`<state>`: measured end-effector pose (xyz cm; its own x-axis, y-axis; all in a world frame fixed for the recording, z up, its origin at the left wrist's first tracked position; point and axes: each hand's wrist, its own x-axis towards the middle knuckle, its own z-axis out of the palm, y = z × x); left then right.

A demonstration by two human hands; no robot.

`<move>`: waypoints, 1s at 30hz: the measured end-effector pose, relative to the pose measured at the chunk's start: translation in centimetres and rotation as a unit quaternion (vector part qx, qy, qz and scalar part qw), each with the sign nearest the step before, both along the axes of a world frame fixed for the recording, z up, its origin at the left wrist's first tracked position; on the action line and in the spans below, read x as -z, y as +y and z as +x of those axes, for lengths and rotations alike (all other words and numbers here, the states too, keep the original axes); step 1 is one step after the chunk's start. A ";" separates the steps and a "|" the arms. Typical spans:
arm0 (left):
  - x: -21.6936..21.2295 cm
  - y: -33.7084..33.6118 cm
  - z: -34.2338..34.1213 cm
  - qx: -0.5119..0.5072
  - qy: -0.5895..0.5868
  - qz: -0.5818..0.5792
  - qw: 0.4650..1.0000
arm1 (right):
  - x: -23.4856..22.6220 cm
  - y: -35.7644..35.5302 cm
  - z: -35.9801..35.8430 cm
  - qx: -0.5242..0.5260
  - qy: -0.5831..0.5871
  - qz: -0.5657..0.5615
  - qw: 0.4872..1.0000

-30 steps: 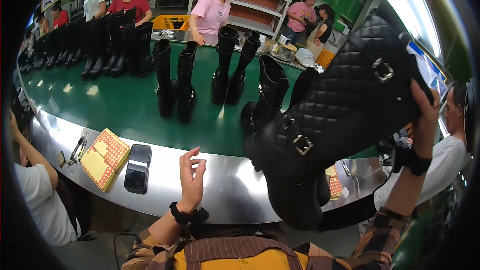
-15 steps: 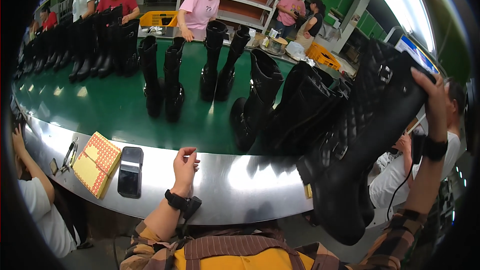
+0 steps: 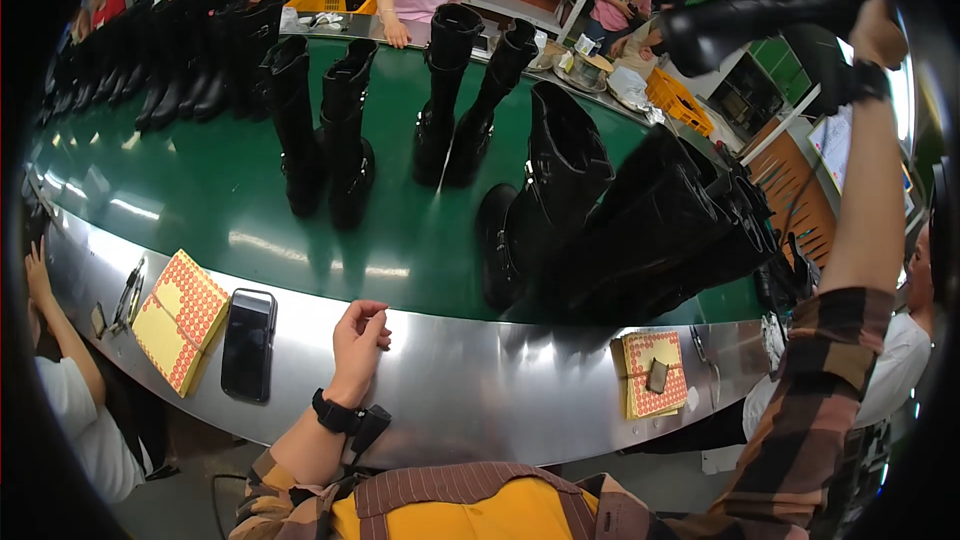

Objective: Inspecting pairs of black leather boots, checking zippers, and marking them with a pen at a quality control station.

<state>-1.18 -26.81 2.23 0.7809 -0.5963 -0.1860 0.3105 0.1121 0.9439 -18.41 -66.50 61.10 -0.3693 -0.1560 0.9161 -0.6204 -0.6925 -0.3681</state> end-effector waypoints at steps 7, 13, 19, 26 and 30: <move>-0.4 0.4 0.2 0.044 0.023 0.030 0.998 | 20.1 -15.8 13.0 -0.106 0.430 0.023 0.896; -0.7 0.9 0.2 0.056 0.036 0.040 0.997 | 35.3 -19.5 19.8 -0.148 0.631 0.202 0.734; -0.8 1.0 0.1 0.067 0.028 0.038 0.997 | 34.1 -23.7 21.9 -0.143 0.595 0.162 0.774; -0.5 1.1 0.4 0.093 0.002 0.045 0.995 | 27.3 -18.5 20.5 -0.239 0.584 0.154 0.760; -0.2 0.9 0.5 0.088 0.039 0.048 0.994 | 18.8 -9.4 15.5 -0.163 0.576 0.075 0.797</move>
